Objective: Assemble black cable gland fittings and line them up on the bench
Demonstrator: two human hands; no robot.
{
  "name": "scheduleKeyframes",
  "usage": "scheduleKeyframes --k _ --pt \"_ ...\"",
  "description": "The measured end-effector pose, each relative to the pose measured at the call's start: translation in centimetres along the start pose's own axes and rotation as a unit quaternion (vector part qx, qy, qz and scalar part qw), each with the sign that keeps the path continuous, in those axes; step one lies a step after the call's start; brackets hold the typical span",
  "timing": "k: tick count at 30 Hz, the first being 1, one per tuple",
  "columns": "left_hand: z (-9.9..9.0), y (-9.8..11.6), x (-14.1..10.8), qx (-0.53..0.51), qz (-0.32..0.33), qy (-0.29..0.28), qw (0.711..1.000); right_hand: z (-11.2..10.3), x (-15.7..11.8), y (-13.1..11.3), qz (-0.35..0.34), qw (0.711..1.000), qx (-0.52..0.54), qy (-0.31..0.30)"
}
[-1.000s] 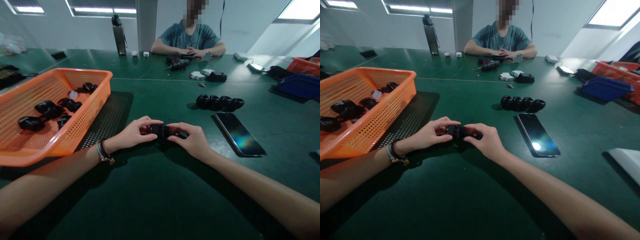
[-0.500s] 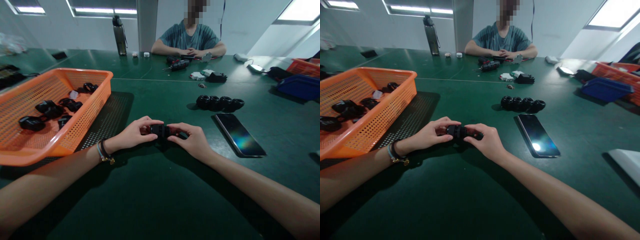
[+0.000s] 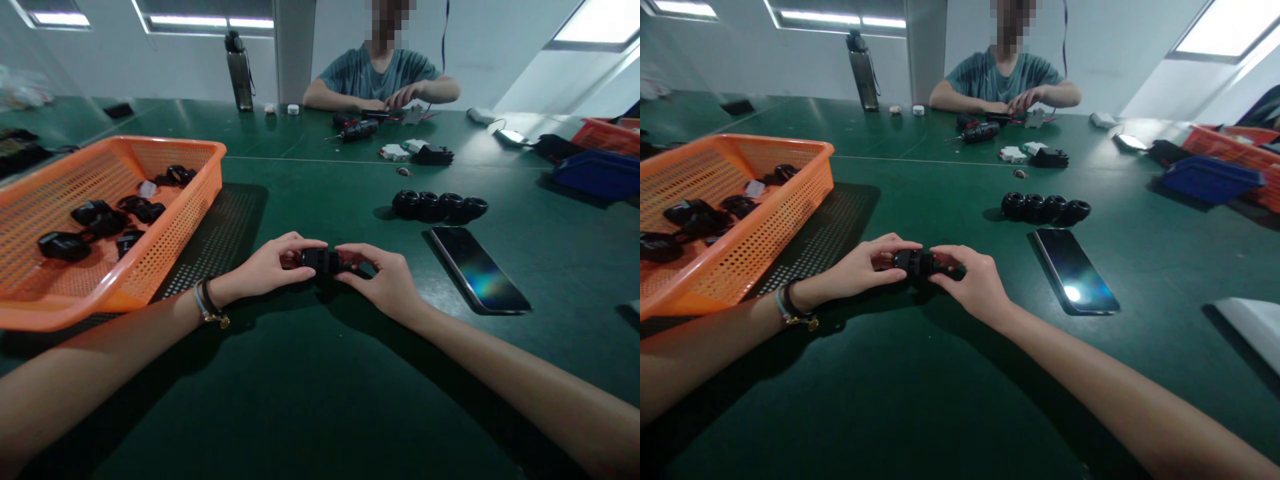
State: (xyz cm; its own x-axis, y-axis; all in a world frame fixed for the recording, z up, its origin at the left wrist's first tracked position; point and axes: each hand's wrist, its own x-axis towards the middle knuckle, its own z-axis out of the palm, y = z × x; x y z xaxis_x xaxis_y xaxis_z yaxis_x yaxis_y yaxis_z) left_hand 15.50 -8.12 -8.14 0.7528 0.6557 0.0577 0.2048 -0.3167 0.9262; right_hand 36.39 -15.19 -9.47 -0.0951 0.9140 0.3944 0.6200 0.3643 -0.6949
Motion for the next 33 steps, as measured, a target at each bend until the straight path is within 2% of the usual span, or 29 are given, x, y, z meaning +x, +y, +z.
scheduleKeyframes --k 33 --pt "-0.05 -0.10 0.04 -0.001 0.005 0.002 1.000 -0.01 0.06 0.07 -0.006 1.000 0.001 -0.006"
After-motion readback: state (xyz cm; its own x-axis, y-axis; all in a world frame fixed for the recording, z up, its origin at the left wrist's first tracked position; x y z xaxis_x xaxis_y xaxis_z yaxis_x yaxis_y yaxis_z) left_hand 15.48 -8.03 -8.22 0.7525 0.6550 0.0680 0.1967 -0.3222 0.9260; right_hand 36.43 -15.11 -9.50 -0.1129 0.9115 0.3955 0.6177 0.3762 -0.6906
